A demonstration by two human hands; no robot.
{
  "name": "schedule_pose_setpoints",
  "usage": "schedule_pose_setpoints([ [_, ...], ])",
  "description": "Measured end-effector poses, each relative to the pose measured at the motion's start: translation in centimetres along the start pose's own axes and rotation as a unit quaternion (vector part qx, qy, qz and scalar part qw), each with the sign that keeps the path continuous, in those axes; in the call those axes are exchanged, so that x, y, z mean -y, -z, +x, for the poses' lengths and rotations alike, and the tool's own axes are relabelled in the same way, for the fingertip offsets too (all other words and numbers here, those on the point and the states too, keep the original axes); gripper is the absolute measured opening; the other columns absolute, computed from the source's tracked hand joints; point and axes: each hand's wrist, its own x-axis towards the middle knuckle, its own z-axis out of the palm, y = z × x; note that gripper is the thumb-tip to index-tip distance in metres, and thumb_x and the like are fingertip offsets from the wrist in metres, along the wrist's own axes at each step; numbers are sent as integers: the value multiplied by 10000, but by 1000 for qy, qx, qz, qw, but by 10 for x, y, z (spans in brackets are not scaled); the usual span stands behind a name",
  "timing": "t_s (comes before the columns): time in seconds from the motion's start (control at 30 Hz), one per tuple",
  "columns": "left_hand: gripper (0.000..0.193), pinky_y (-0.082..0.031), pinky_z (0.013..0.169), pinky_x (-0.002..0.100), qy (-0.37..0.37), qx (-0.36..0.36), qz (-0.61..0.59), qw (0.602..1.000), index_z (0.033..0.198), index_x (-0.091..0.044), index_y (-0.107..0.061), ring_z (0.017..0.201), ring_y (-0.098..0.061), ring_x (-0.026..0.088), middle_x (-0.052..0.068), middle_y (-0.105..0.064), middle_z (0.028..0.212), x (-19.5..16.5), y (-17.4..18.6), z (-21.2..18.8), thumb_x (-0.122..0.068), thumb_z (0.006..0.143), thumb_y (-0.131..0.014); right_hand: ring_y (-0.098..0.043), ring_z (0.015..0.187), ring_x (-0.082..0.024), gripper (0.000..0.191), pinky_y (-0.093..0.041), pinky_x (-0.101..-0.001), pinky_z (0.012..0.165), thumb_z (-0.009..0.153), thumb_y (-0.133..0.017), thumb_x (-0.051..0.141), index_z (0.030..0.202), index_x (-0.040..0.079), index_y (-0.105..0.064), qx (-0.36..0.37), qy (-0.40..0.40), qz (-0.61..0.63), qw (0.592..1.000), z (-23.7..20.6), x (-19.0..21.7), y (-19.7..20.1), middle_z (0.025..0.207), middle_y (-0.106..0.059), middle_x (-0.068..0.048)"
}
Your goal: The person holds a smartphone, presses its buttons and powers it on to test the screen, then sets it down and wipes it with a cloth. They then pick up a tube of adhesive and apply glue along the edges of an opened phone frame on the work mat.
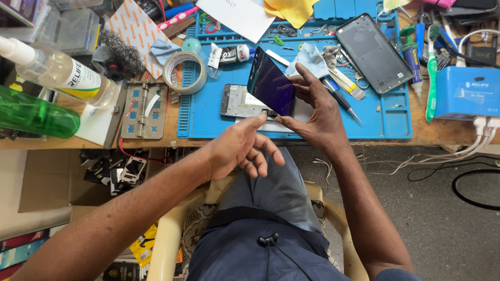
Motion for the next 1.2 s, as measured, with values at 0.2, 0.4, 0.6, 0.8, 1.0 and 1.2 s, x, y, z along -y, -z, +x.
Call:
schedule_pose_setpoints([
  [0.2,850,-554,526,280,25,-19,38,999,1052,89,-657,634,-671,167,161,-733,971,-9,-8,1,-623,1044,-191,-626,1315,-254,1066,-511,-386,1139,711,-933,83,1593,51,-335,-4,7,-2,1000,3,1,0,1406,-607,-151],
  [0.4,760,-576,512,295,24,-17,-8,1000,1189,92,-560,644,-705,212,189,-720,991,-18,-1,2,-565,1050,-204,-639,1312,-253,1059,-523,-387,1141,736,-934,91,1602,49,-326,-1,19,16,1000,-1,-4,1,1402,-618,-151],
  [0.6,572,-602,542,307,-29,-17,-56,998,1349,-19,-451,668,-718,241,223,-699,1023,-20,8,-2,-450,1041,-234,-625,1337,-269,1063,-472,-407,1128,746,-941,95,1611,69,-323,1,8,12,1000,-2,-5,1,1420,-605,-154],
  [0.8,630,-582,536,297,-38,-27,-30,998,1204,54,-504,688,-712,223,237,-717,1023,-9,1,-5,-493,1076,-218,-630,1333,-264,1080,-472,-412,1131,725,-951,116,1610,84,-331,3,1,10,1000,-3,-2,0,1419,-609,-142],
  [1.0,591,-578,541,307,-5,-35,13,999,1156,-10,-529,669,-698,212,213,-715,1002,-10,1,0,-497,1038,-217,-624,1341,-266,1084,-468,-412,1133,733,-958,109,1612,69,-324,0,10,10,1000,-3,-7,-1,1428,-606,-148],
  [1.2,881,-587,541,294,36,-12,27,999,1066,125,-650,644,-690,186,187,-738,988,-8,-9,3,-600,1045,-150,-637,1316,-264,1066,-519,-394,1146,738,-937,91,1606,63,-320,2,23,32,999,-2,-9,1,1403,-613,-151],
])
